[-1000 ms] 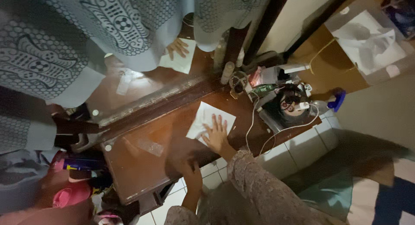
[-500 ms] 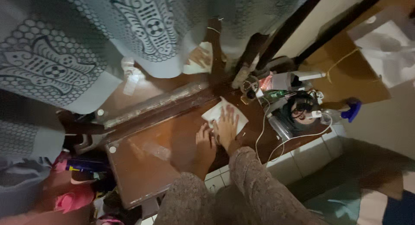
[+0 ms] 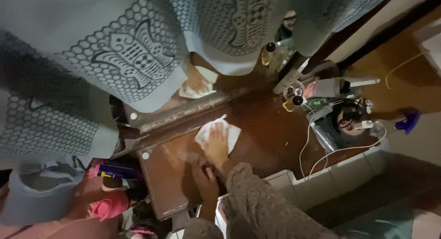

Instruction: The person sprays a liquid onto the top of a wooden dresser and wipes it with a tissue, then reorganizes cosmetic bottles and items in a wooden tray on the dresser.

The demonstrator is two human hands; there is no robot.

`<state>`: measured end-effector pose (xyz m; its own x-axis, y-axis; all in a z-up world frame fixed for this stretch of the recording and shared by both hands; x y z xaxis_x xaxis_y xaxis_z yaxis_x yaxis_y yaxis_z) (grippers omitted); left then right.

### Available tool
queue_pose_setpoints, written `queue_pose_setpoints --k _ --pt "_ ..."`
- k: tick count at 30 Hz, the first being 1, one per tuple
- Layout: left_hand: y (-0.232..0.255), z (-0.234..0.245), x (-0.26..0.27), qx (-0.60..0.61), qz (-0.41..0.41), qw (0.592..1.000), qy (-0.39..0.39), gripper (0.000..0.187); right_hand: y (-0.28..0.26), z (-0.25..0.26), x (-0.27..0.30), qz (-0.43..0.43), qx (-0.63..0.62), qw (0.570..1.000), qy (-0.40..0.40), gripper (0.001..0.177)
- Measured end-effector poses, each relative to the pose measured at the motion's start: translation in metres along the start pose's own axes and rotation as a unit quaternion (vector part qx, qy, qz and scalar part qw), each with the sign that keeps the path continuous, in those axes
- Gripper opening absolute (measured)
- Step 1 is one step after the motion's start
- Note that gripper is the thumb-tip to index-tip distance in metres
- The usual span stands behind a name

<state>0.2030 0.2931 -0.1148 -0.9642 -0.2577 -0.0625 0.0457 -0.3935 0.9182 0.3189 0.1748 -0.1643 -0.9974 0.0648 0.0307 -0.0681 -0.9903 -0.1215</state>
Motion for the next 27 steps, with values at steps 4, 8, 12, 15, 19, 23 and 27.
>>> queue_pose_setpoints --k 4,8,12,15,19,23,27 --pt "-0.009 0.053 -0.013 -0.304 -0.002 0.953 -0.013 0.039 -0.047 0.014 0.029 0.125 -0.099 0.985 0.061 0.073" --pt "-0.033 0.057 -0.040 -0.434 -0.012 0.900 0.035 0.068 -0.055 0.028 0.042 0.227 -0.147 0.962 0.039 0.071" --pt "-0.050 0.051 -0.077 -0.421 -0.032 0.907 0.000 0.102 -0.041 0.035 0.035 0.235 -0.179 0.954 0.047 0.069" --pt "-0.057 0.045 -0.089 -0.424 -0.029 0.904 -0.047 0.101 -0.021 0.029 0.024 0.146 -0.210 0.966 0.044 0.063" --pt "-0.056 0.035 -0.088 -0.423 -0.046 0.900 -0.090 0.095 0.042 0.022 0.004 0.035 -0.228 0.973 0.026 0.062" --pt "-0.068 0.031 -0.086 -0.424 0.018 0.897 -0.124 0.078 0.108 0.036 -0.004 0.029 -0.165 0.983 0.078 0.068" --pt "-0.063 0.033 -0.076 -0.399 0.029 0.908 -0.127 0.067 0.194 0.049 -0.006 -0.081 -0.178 0.980 0.034 0.070"
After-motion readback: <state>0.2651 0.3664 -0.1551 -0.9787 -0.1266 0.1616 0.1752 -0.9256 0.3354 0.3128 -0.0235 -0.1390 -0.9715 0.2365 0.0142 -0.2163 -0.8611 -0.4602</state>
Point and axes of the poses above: each hand's wrist, its own x-axis away from the middle knuckle, its own z-axis out of the back of the hand, y = z × x, the point moved 10 cm from there along -x, towards the middle knuckle, and after that the axes turned 1 degree about -x, right-handed, at the moved point
